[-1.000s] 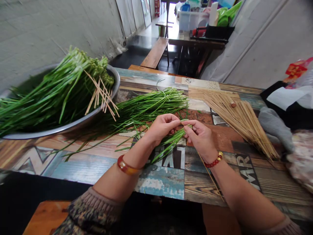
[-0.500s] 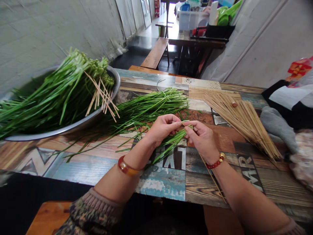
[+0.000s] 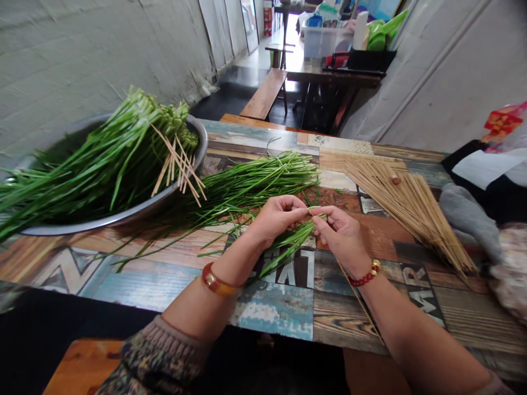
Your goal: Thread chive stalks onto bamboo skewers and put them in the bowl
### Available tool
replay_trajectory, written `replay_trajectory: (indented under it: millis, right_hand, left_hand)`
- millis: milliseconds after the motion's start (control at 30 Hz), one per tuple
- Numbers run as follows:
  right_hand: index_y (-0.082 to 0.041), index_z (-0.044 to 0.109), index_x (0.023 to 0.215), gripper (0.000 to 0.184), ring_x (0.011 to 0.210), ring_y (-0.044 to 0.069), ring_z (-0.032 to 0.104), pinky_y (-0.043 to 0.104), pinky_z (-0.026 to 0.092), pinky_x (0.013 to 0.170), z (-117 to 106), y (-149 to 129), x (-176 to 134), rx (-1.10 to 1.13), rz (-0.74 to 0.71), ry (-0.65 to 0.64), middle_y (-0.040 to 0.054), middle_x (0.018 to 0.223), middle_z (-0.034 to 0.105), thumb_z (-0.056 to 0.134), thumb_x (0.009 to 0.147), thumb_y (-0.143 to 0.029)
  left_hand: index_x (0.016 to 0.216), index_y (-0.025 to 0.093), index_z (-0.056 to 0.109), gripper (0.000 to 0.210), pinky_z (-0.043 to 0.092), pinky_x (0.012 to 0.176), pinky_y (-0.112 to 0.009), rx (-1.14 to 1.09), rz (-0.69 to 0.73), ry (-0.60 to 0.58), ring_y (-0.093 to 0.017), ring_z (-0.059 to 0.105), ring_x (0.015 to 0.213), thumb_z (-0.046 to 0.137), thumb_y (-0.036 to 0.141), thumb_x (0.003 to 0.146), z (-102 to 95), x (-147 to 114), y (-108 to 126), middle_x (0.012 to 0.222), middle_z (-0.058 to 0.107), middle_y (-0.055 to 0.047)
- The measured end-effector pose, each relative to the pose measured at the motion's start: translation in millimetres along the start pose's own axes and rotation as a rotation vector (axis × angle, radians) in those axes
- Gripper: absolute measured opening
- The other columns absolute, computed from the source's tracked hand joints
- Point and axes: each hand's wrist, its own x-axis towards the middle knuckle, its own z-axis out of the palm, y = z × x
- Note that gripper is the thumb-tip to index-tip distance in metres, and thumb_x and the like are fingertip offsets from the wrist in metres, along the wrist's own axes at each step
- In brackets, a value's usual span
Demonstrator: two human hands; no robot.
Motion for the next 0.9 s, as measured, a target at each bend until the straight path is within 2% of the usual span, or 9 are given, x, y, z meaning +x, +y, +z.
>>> replay_trajectory:
  millis: [367,467,567,900]
  right_hand:
    - [-0.017,0.06,0.094,0.024,0.045,0.007,0.047,0.019,0.036,0.04,-0.6,2.7,1.1,0.019,0.005,-0.024,-0.0034,0.06,0.056,0.062,0.08,-0.036]
    - [-0.019,0.055,0.106,0.032,0.047,0.008,0.048,0.019,0.037,0.041,-0.2,1.3,1.2,0.074,-0.004,-0.024,-0.0066,0.057,0.051,0.064,0.079,-0.034]
    - [-0.022,0.051,0.118,0.042,0.044,0.008,0.043,0.02,0.038,0.041,-0.9,0.0,1.1,0.054,-0.017,-0.028,-0.0087,0.055,0.046,0.063,0.079,-0.032]
    - [-0.02,0.053,0.114,0.037,0.048,0.008,0.046,0.019,0.037,0.042,-1.1,1.3,2.2,0.042,-0.024,-0.048,-0.0069,0.058,0.049,0.062,0.081,-0.034]
  left_hand:
    - [0.068,0.012,0.059,0.02,0.022,0.044,-0.019,0.02,-0.003,-0.02,-0.004,0.036,0.046,0.066,0.03,0.069,-1.1,-0.6,0.7,0.053,0.048,0.004]
    - [0.067,0.012,0.059,0.02,0.021,0.044,-0.019,0.024,-0.004,-0.04,-0.004,0.035,0.046,0.066,0.03,0.07,-1.4,-0.9,1.0,0.052,0.046,0.004]
    - [0.067,0.012,0.06,0.02,0.022,0.045,-0.019,0.021,0.004,-0.042,-0.004,0.035,0.047,0.065,0.031,0.07,-1.5,-0.9,0.3,0.054,0.047,0.004]
    - [0.071,0.012,0.062,0.023,0.026,0.045,-0.018,-0.008,-0.006,-0.018,-0.004,0.037,0.048,0.066,0.034,0.071,-0.6,0.1,-2.0,0.056,0.049,0.003]
